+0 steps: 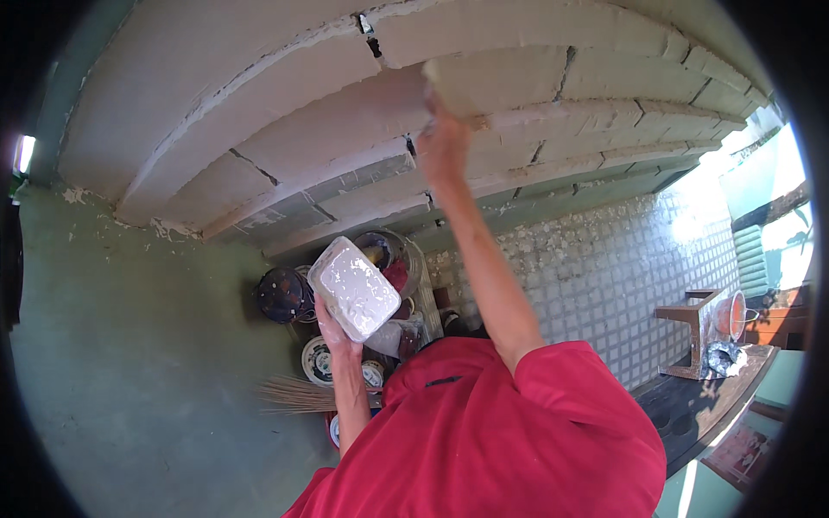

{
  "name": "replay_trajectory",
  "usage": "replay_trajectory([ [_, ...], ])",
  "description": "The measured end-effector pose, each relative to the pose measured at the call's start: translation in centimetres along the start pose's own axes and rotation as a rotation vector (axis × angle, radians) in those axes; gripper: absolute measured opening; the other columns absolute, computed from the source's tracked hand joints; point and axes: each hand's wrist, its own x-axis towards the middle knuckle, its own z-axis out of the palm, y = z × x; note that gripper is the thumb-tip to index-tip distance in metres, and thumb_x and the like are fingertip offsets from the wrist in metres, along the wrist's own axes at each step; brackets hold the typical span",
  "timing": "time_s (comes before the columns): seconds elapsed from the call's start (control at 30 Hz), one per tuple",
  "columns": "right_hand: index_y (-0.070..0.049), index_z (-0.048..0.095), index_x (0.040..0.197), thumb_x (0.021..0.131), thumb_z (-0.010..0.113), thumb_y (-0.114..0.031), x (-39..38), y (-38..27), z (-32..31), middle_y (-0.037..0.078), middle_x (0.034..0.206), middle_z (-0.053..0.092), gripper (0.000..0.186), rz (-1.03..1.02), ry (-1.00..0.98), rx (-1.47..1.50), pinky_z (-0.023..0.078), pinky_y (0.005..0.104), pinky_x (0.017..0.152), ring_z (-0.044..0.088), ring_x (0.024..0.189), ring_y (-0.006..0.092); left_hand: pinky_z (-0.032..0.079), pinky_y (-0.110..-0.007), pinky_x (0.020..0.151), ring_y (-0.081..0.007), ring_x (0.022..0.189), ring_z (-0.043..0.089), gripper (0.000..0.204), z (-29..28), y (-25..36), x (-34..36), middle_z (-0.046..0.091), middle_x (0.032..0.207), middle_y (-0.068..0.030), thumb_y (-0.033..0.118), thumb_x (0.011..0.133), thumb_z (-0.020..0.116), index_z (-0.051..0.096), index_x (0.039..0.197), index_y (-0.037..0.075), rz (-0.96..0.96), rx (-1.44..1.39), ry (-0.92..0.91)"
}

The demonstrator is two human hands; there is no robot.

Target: Plastering or patching a brick wall with a putty knife and compound.

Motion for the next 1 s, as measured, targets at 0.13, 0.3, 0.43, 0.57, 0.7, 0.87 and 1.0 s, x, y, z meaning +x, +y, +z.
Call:
replay_trajectory([
  [0.13, -0.007, 0.053, 0.127, 0.068, 0.049, 0.012, -3.7, -4.3, 3.1, 0.017, 0.105, 0.065, 0.062, -0.003, -0.118, 0.097, 0.049, 0.0406, 0.082, 0.063, 0.097, 0.0326, 0.045, -0.040, 0.097, -0.0265, 0.114, 0.054, 0.057, 0.2, 0.1, 0.1, 0.051, 0.130, -0.0096, 0.049, 0.096, 0.033, 0.038, 0.136, 0.008, -0.010, 0.018, -0.019],
  [0.3, -0.011, 0.049, 0.133, 0.071, 0.048, 0.012, -4.8, -2.8, 2.2, 0.021, 0.104, 0.064, 0.066, 0.057, -0.092, 0.154, 0.050, 0.0405, 0.072, 0.063, 0.075, 0.0368, 0.045, -0.040, 0.096, -0.0262, 0.114, 0.055, 0.058, -0.2, 0.5, -0.2, 0.051, 0.130, -0.0098, 0.050, 0.096, 0.032, 0.038, 0.137, 0.009, 0.007, 0.001, -0.002],
  [0.43, -0.012, 0.049, 0.133, 0.071, 0.048, 0.012, -2.8, 1.0, 0.1, 0.021, 0.102, 0.064, 0.066, 0.156, 0.025, 0.030, 0.050, 0.0390, 0.069, 0.063, 0.070, 0.0343, 0.045, -0.040, 0.097, -0.0259, 0.115, 0.054, 0.058, -1.0, 0.9, -0.4, 0.051, 0.130, -0.0097, 0.049, 0.096, 0.032, 0.037, 0.137, 0.009, 0.016, 0.021, -0.014],
  [0.57, -0.011, 0.051, 0.131, 0.071, 0.047, 0.011, -4.3, -0.5, 3.5, 0.020, 0.098, 0.065, 0.064, 0.111, -0.017, -0.062, 0.050, 0.0412, 0.071, 0.064, 0.076, 0.0343, 0.045, -0.040, 0.097, -0.0261, 0.115, 0.054, 0.058, -1.5, 1.0, -0.3, 0.051, 0.131, -0.0099, 0.049, 0.096, 0.031, 0.037, 0.137, 0.008, 0.020, 0.000, -0.003],
  [0.7, -0.013, 0.052, 0.129, 0.068, 0.053, 0.008, -7.1, -3.0, 7.6, 0.015, 0.093, 0.067, 0.065, 0.049, -0.038, 0.113, 0.050, 0.0425, 0.072, 0.065, 0.082, 0.0330, 0.045, -0.039, 0.097, -0.0263, 0.115, 0.054, 0.059, -1.3, 1.2, -0.7, 0.051, 0.131, -0.0103, 0.050, 0.096, 0.031, 0.037, 0.137, 0.008, 0.032, -0.004, 0.006],
  [0.87, -0.012, 0.051, 0.130, 0.069, 0.051, 0.008, -9.0, -6.1, 7.8, 0.016, 0.096, 0.065, 0.064, 0.058, -0.260, 0.164, 0.049, 0.0444, 0.074, 0.063, 0.083, 0.0359, 0.045, -0.040, 0.097, -0.0267, 0.115, 0.054, 0.058, -1.5, 1.4, -1.2, 0.050, 0.131, -0.0105, 0.049, 0.096, 0.030, 0.037, 0.137, 0.008, 0.050, 0.025, 0.027],
  [1.0, -0.014, 0.051, 0.131, 0.071, 0.049, 0.011, -8.8, -6.3, 6.2, 0.017, 0.106, 0.064, 0.065, 0.104, -0.300, 0.313, 0.049, 0.0447, 0.078, 0.064, 0.091, 0.0338, 0.045, -0.040, 0.097, -0.0267, 0.115, 0.054, 0.057, -1.7, 1.6, -1.1, 0.050, 0.132, -0.0101, 0.048, 0.096, 0.030, 0.037, 0.138, 0.009, 0.039, 0.043, 0.005],
])
